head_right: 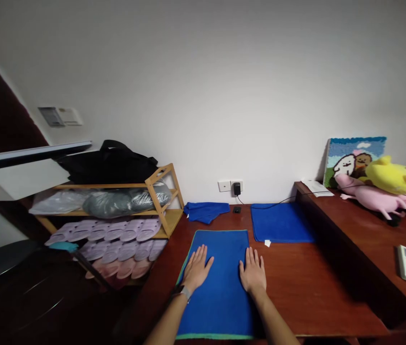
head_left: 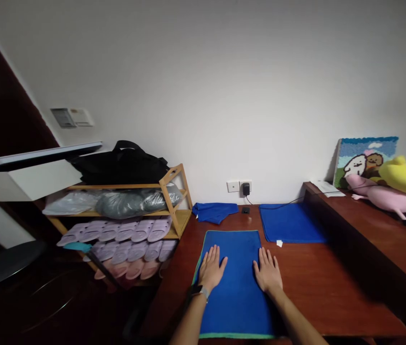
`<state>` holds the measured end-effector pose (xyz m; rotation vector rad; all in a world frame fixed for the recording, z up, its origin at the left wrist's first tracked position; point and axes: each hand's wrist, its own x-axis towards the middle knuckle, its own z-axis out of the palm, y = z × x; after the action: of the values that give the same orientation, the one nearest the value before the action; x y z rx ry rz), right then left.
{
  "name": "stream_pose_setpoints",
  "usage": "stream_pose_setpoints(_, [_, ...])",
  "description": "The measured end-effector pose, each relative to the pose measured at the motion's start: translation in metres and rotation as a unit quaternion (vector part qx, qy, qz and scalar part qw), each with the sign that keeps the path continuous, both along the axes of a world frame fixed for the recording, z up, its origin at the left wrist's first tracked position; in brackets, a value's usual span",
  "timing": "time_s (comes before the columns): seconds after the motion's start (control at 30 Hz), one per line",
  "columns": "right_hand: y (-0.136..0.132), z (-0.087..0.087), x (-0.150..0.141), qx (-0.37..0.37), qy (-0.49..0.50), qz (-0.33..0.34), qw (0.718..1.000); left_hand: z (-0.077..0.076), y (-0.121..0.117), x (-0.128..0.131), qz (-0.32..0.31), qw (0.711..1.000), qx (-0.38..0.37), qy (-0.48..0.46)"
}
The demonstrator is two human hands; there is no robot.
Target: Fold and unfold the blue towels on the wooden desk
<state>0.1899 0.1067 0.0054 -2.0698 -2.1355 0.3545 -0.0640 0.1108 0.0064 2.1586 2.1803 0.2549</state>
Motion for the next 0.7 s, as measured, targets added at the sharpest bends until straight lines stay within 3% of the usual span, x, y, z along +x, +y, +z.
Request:
stream_pose_setpoints(0.17, [-0.001, 0.002, 0.000, -0.014, -0.012, 0.000, 1.000, -0.003, -0.003, -0.040, 0.039, 0.999, 0.013, 0.009])
stream_pose_setpoints(0.33, [0.007, 0.005, 0.000, -0.016, -0.010, 0.000, 1.000, -0.008, -0.001, -0.041, 0.043, 0.999, 0.017, 0.020])
stream_pose_setpoints(0.57, [0.062, 0.025, -0.010, 0.006, 0.007, 0.009, 1.000, -0.015, 0.002, -0.046, 0.032, 0.999, 0.043, 0.010])
stream_pose_setpoints(0.7, [0.086, 0.017, -0.017, -0.002, 0.007, -0.005, 1.000, -0.023, 0.003, -0.050, 0.031, 0.998, 0.056, 0.009])
